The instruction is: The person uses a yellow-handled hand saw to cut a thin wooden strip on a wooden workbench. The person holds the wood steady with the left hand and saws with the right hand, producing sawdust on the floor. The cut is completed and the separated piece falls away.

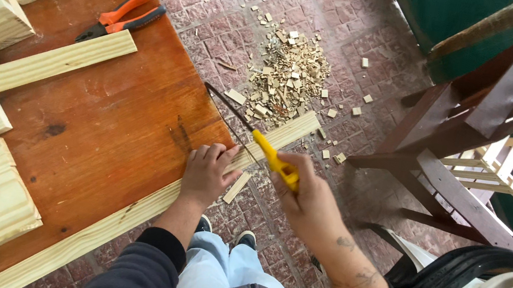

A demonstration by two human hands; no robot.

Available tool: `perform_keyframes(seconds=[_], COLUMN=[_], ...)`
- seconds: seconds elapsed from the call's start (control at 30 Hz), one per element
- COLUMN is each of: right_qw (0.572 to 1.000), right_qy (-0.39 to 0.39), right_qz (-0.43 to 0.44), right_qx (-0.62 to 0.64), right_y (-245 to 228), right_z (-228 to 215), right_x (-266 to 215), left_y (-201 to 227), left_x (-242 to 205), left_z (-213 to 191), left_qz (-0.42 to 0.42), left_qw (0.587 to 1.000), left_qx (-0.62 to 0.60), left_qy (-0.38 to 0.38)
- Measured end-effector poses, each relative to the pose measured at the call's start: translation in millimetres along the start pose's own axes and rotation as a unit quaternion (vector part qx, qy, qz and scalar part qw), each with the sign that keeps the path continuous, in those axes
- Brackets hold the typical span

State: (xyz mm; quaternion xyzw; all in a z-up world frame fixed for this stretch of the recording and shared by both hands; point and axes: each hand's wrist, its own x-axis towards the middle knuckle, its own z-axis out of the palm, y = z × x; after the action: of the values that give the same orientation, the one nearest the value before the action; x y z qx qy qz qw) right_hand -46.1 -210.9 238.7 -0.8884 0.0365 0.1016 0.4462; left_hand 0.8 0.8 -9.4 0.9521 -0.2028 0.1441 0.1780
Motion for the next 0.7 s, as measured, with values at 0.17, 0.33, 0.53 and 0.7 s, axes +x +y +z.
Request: perform_keyframes(seconds=[0.17, 0.33, 0.53, 0.7], right_qw=[0.999, 0.999, 0.995, 0.984], right_qy=[-0.018, -0.039, 0.016, 0.065], right_qz=[0.03, 0.013, 0.062, 0.031], right_qx=[-0.011, 0.02, 0.079, 0.165], right_y=[-28, 11, 33, 80], right_z=[-6, 45, 72, 92], right_x=[30, 70, 105, 102], left_y=[2, 3, 1, 1], left_x=[2, 1, 8, 6], left_z=[-3, -4, -7, -6], left_qz=[0.003, -0.002, 0.026, 0.026], left_qw=[1.0, 1.0, 0.998, 0.998], left_qx=[-0.005, 0.001, 0.018, 0.041], left_qy=[0.004, 0.017, 0.062, 0.045])
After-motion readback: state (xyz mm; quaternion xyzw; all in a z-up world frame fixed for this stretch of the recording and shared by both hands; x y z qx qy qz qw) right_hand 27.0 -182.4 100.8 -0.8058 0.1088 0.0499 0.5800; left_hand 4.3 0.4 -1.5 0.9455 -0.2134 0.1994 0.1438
